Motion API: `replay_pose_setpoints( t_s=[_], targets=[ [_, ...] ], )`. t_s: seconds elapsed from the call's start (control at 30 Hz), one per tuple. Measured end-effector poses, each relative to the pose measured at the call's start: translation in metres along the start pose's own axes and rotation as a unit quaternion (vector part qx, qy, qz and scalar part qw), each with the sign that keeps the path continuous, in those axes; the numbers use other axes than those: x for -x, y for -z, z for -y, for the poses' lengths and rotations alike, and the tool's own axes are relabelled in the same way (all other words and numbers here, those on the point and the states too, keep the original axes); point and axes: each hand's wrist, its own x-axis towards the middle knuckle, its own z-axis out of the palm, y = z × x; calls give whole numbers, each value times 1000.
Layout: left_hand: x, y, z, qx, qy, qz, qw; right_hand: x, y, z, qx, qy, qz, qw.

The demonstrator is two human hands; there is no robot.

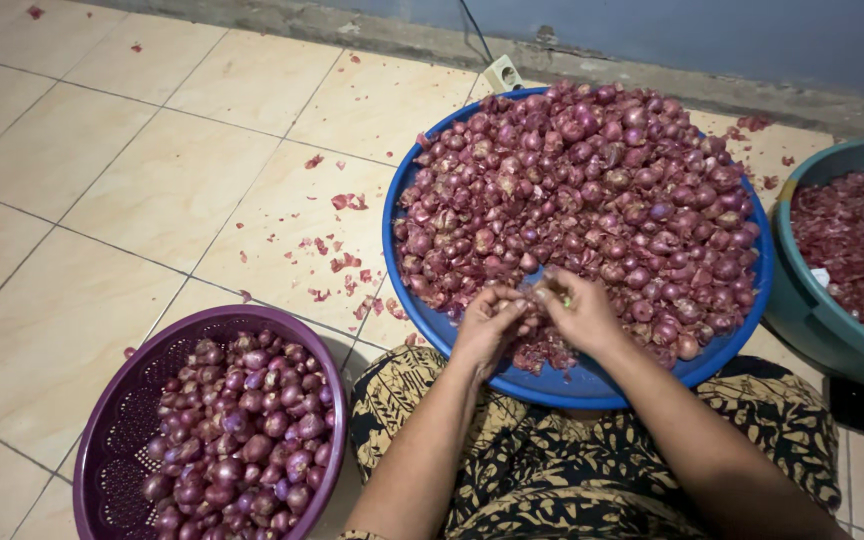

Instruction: The person sits on the floor with a large blue tray of unpeeled shallots on their lap. They peel the outer skin off each shallot by hand, occasionally using a small knife to trim, dropping the peeled shallots into a purple colander basket and the discarded skins into a green basin beside them.

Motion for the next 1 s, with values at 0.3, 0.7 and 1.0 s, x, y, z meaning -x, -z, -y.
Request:
replay_pose_setpoints(
  t_s=[0.3, 0.7, 1.0],
  targets=[
    [1, 0, 0, -5, 21, 30, 999, 8, 2, -9, 20, -171, 50, 984],
    [5, -4, -3, 20, -9, 11, 1000, 32, 17, 15, 6, -35, 103, 994],
    [2, 4, 4, 31, -21, 36, 999, 35, 16, 30, 49, -32, 95, 994]
  ],
)
